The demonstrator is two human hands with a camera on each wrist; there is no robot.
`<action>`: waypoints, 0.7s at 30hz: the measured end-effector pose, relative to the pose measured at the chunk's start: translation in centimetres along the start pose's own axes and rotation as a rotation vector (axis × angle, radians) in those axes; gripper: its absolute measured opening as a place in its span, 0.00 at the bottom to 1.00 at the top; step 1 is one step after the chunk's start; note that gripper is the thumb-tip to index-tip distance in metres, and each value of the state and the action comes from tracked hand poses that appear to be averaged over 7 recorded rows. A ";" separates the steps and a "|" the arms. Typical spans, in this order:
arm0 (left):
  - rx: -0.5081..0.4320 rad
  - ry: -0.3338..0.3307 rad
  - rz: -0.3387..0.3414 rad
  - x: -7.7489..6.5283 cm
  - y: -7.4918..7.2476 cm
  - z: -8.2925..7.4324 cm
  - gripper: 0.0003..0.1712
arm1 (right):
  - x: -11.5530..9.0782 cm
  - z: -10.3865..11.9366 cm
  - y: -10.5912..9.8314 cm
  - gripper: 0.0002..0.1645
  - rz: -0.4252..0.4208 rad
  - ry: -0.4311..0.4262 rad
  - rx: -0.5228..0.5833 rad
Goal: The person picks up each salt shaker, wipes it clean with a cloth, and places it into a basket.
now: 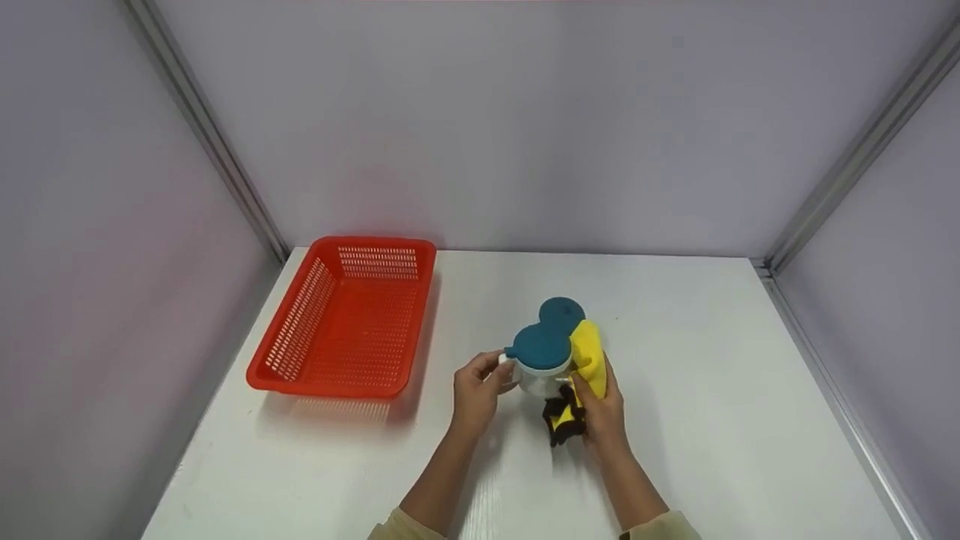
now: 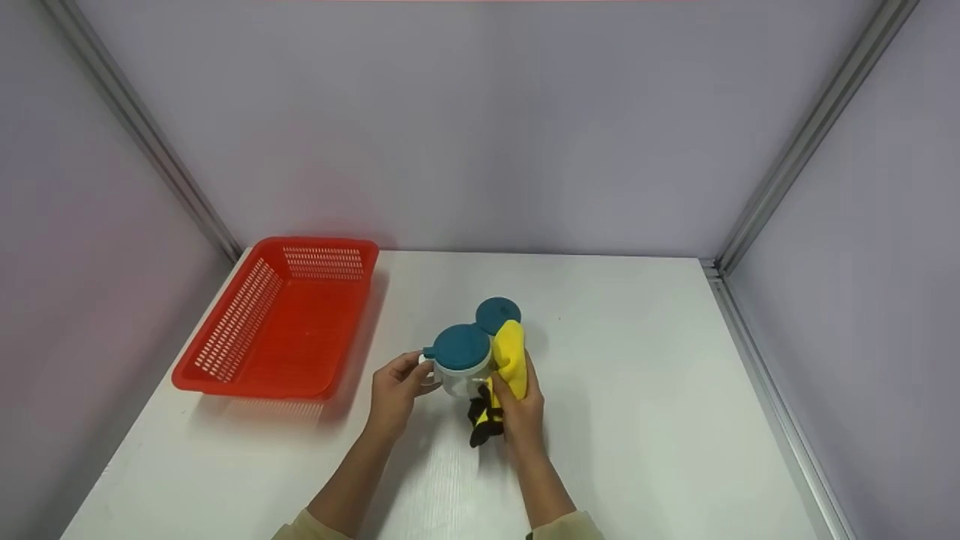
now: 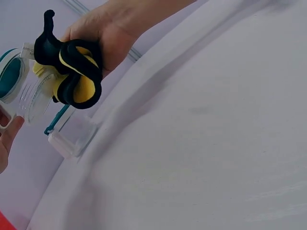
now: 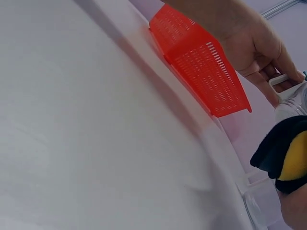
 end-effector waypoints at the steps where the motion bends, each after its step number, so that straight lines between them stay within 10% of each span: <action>1: -0.001 -0.002 0.001 0.0 0.1 0.0 0.12 | 0.0 0.0 0.0 0.49 0.000 0.013 0.030; 11: -0.051 -0.005 0.036 -0.2 0.9 -0.1 0.12 | -0.6 0.6 0.3 0.43 0.004 0.053 0.159; 21: -0.020 0.009 0.022 -0.2 1.3 -0.2 0.12 | -0.5 0.1 0.5 0.47 0.031 -0.241 -0.170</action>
Point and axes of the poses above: each hand's wrist, its own x-axis towards the middle knuckle, its own y-axis out of the palm, z = x × y, the point moved 1 cm from there along x, towards the middle knuckle, and after that the axes turned 3 degrees about z, right-handed, at the moved point
